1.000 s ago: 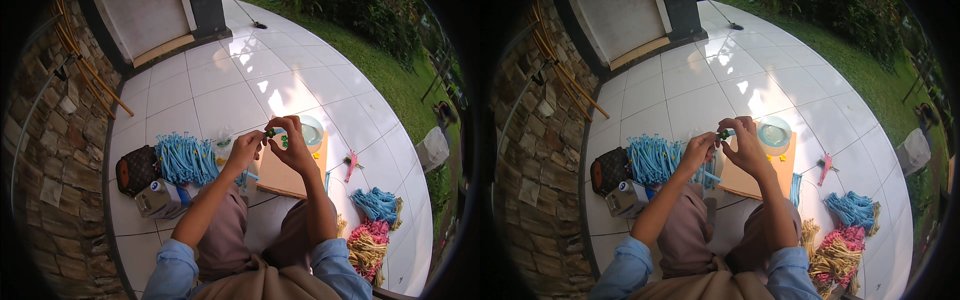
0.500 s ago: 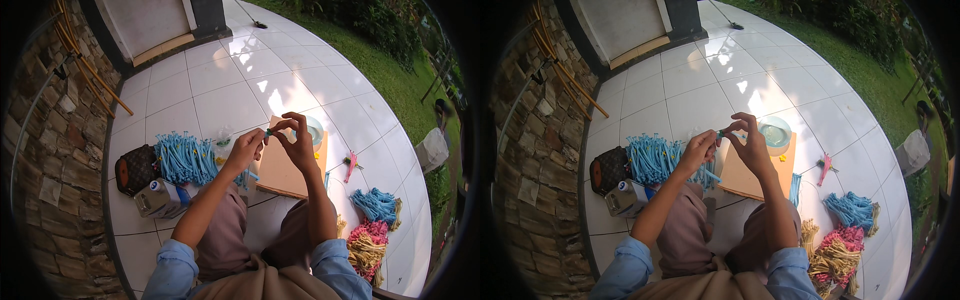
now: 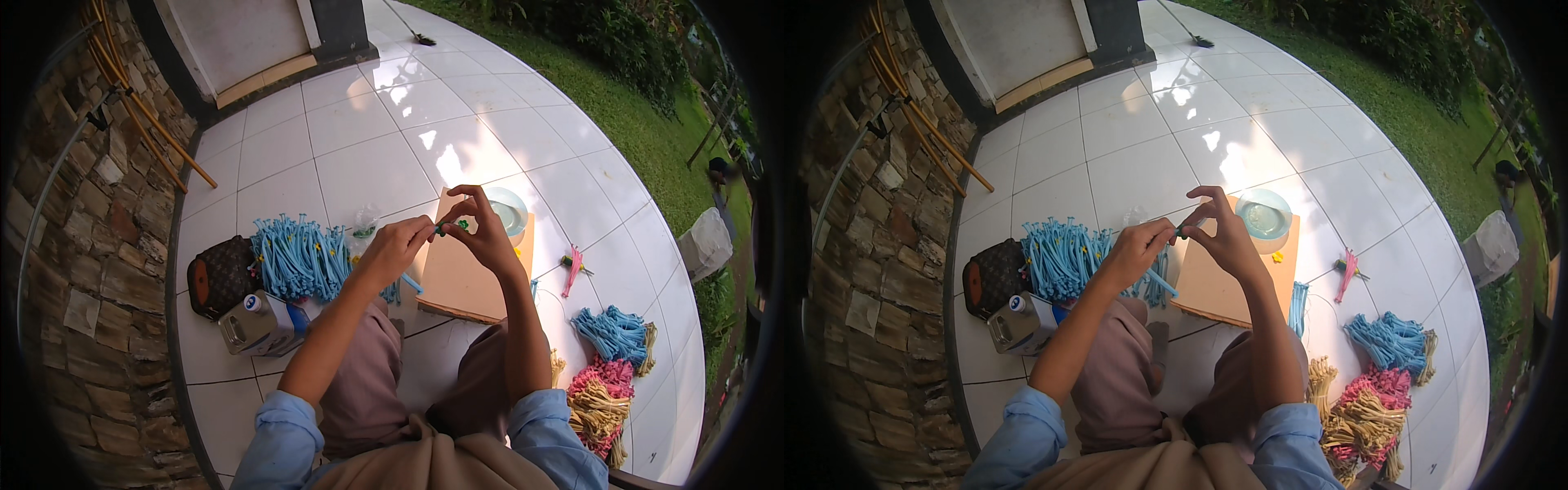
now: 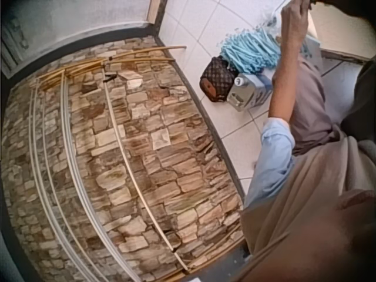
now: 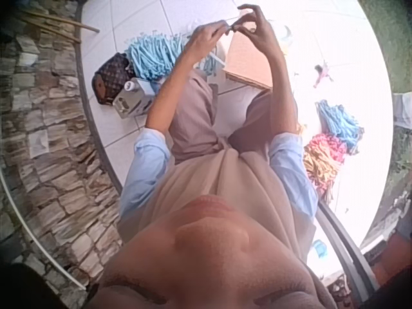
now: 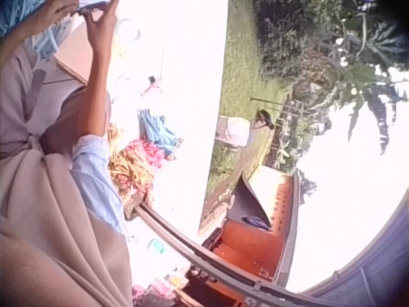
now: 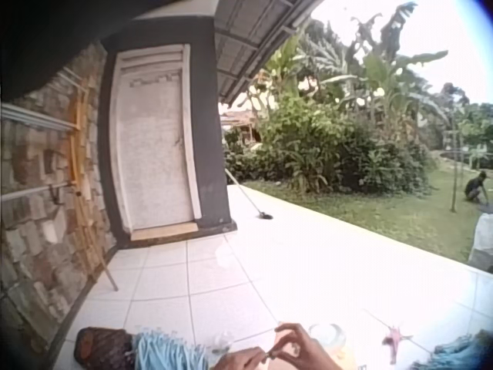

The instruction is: The person applies small decorative green and yellow flowers to blue straps by hand, pressing them onto the straps one at a time before placing the finished straps onto a pile.

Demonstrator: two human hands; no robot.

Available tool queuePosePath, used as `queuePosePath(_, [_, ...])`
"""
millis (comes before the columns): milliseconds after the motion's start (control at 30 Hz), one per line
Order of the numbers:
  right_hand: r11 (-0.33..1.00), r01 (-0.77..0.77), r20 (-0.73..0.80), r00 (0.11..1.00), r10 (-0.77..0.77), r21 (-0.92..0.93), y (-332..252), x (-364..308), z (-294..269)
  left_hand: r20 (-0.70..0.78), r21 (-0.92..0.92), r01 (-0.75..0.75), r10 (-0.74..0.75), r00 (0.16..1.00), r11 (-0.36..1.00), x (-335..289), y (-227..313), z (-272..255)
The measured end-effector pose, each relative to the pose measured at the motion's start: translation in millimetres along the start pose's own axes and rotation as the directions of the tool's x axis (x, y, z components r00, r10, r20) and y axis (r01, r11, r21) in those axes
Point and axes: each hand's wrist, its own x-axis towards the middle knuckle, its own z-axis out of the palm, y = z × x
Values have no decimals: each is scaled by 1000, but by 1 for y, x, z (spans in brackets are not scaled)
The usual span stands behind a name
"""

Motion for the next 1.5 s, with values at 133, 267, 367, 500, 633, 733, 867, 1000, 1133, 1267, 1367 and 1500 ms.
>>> queuePosePath(133, [993,-38,98,994,50,-115,-2,-1,11,-53,60,-57,60,997,997,-4,-12,2])
queuePosePath(267, [957,21,103,995,9,-290,-2,-5,13,-77,74,-33,39,996,997,-3,-14,6])
queuePosePath(367, [952,41,52,998,-26,-304,4,-4,14,-45,-15,89,-90,995,996,-1,-13,5])
queuePosePath(500, [993,-117,59,992,115,30,-2,-3,11,-85,-139,125,-138,987,982,0,-15,7])
queuePosePath(633, [996,-89,84,992,89,1,3,-3,11,-54,-73,108,-112,992,992,-2,-10,4])
queuePosePath(733, [994,-102,143,985,98,26,1,-3,17,-56,-29,89,-90,994,996,-6,-10,1])
queuePosePath(867, [997,-28,118,992,36,-70,-7,-2,24,-34,-110,148,-153,988,983,-6,-18,1])
queuePosePath(1000, [980,70,82,995,-55,-184,-12,1,32,81,-314,307,-297,952,898,-9,-15,-12])
queuePosePath(1133, [983,167,-27,985,-169,-72,-14,3,35,24,-316,154,-155,988,936,-12,-14,-17])
queuePosePath(1267, [991,125,-151,980,-132,-56,-26,6,33,-112,-258,121,-154,982,959,-19,-12,-27])
queuePosePath(1367, [990,132,-186,973,-139,-52,-33,7,38,-123,-440,46,-111,986,897,-22,-15,-38])
queuePosePath(1500, [993,114,-166,980,-109,24,-39,8,39,-333,-711,-213,-54,941,671,-26,-12,-55])
